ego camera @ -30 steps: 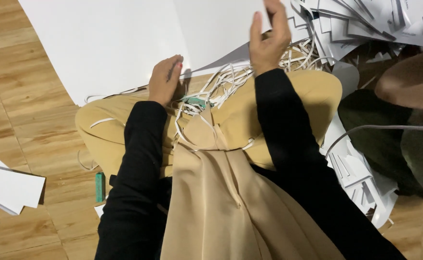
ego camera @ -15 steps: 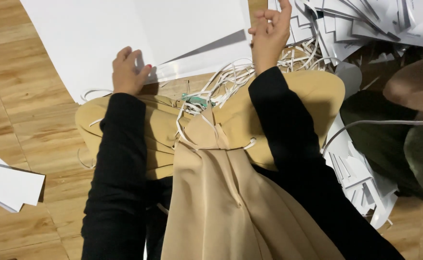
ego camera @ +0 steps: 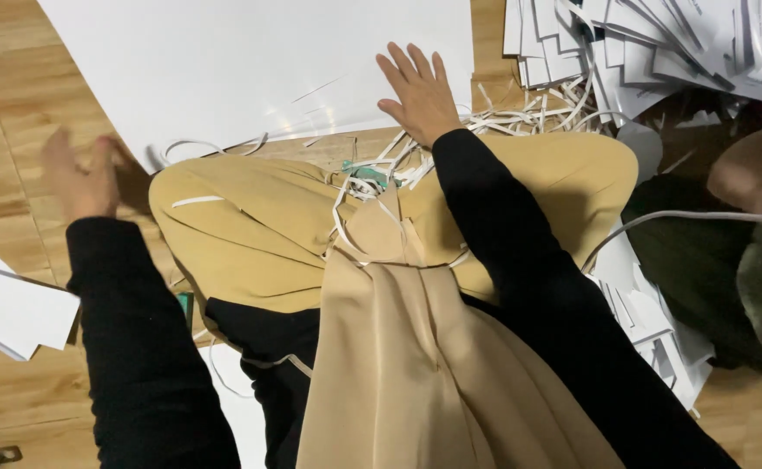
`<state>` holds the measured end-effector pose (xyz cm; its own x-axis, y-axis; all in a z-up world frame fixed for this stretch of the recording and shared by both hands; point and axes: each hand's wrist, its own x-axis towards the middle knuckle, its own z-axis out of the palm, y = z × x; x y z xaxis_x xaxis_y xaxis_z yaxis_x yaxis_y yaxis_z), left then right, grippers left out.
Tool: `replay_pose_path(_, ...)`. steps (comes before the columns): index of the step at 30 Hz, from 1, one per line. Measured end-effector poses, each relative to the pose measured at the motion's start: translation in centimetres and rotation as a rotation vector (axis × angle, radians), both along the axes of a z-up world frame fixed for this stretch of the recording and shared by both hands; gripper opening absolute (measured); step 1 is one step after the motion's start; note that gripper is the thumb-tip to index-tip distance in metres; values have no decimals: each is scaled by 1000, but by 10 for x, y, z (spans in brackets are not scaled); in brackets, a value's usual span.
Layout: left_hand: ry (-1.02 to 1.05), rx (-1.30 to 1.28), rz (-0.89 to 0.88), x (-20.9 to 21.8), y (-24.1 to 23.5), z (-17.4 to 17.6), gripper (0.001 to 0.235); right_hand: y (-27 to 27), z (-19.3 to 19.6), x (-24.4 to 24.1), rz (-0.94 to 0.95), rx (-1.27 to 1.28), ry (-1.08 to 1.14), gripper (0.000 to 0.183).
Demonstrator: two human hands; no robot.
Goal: Folding large printed paper sheets into folders and pressing the creases by hand.
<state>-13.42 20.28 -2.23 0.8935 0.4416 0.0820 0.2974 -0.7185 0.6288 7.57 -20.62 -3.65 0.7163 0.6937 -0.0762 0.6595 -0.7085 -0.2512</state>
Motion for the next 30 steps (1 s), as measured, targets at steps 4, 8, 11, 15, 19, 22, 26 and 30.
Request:
replay_pose_path(4,677,57,768,-90,-4,19,66,7,1,12,-28,100,-85,41)
replay_pose_path(8,910,49,797,-177,-9,-26,76,15,1,16,-40,112,-153,35)
replay_pose_path(11,341,574,691,-212,8,-60,30,18,-4,6,-53,96,-178,42)
replay_pose_path(15,764,405,962,-223,43,-79,57,10,1,-11,-76,73,-198,40)
replay_pose_path(19,660,510,896,-239,64,-98,16,0,0,-26,-141,-15,-196,33)
replay_pose_path(22,706,665,766,-247,72,-88,20,-5,-3,-33,-179,-37,-187,35)
replay_pose_path(26,548,392,817,-220,47,-47,22,-7,-2,-30,-230,-26,-85,30)
replay_pose_path(30,797,30,835,-198,36,-39,83,-5,4,-32,-257,20,-58,23)
